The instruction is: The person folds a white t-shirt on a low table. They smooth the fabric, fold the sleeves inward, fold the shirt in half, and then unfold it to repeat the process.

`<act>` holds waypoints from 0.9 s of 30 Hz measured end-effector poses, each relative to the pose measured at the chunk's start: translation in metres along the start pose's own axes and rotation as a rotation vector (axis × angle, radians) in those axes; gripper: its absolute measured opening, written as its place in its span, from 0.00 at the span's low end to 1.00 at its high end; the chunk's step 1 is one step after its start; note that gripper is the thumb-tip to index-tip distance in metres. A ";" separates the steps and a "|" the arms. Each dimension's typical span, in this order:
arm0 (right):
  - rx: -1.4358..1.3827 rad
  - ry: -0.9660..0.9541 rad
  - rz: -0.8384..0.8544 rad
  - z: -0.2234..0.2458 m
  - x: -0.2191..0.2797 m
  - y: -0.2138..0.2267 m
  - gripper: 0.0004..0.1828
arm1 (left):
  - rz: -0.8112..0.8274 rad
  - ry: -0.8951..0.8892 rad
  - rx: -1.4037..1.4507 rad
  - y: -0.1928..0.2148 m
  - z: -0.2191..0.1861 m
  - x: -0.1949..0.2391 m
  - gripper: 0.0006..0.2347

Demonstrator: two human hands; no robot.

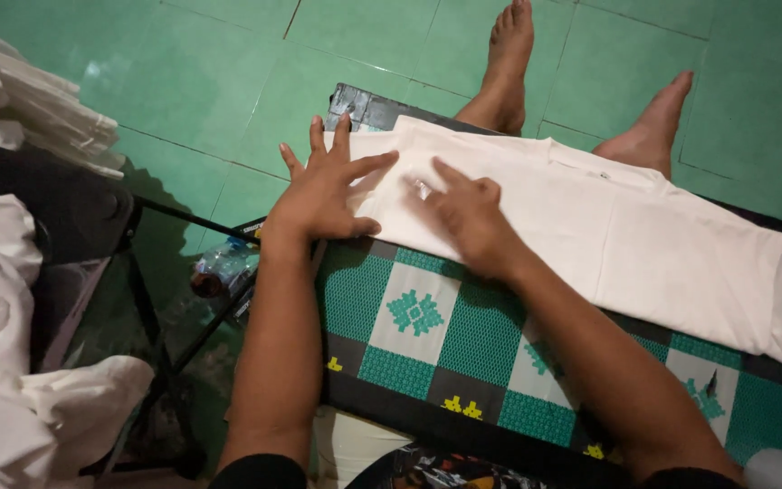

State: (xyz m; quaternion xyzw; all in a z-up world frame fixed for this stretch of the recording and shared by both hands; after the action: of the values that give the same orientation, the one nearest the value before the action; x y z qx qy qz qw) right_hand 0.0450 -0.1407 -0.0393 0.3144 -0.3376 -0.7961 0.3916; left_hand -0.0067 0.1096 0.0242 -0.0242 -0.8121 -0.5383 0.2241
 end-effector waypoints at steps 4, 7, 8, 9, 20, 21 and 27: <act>0.068 0.020 -0.084 -0.014 -0.021 0.024 0.36 | -0.003 0.011 -0.013 0.001 -0.002 0.000 0.41; 0.419 0.184 -0.090 -0.017 -0.034 0.021 0.34 | -0.011 -0.009 -0.004 -0.003 0.001 -0.005 0.42; 0.515 0.235 -0.103 -0.015 -0.038 0.019 0.35 | -0.014 -0.006 0.001 -0.006 0.002 -0.006 0.45; 0.611 0.285 -0.116 -0.012 -0.043 0.016 0.37 | -0.017 -0.003 0.005 -0.008 0.003 -0.008 0.48; 0.238 0.107 0.026 -0.128 -0.079 -0.011 0.40 | 0.011 -0.005 0.011 0.010 -0.012 0.009 0.44; 0.052 0.117 -0.157 -0.140 -0.092 -0.006 0.45 | 0.017 -0.006 -0.001 0.012 -0.014 0.011 0.41; -0.288 -0.155 -0.314 -0.030 -0.047 0.049 0.37 | 0.071 -0.032 -0.037 0.009 -0.004 0.006 0.41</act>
State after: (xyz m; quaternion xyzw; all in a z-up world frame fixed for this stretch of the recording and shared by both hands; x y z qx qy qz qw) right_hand 0.1117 -0.1328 -0.0072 0.2418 -0.1966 -0.9091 0.2763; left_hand -0.0077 0.1081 0.0352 -0.0660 -0.8041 -0.5444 0.2295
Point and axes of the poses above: each hand's wrist, its own x-axis away from the middle knuckle, its own y-axis out of the back of the hand, z = x × y, the point moved 1 cm from there along -x, towards the middle knuckle, and after that the axes turned 14 degrees about y, right-handed, at the moved point
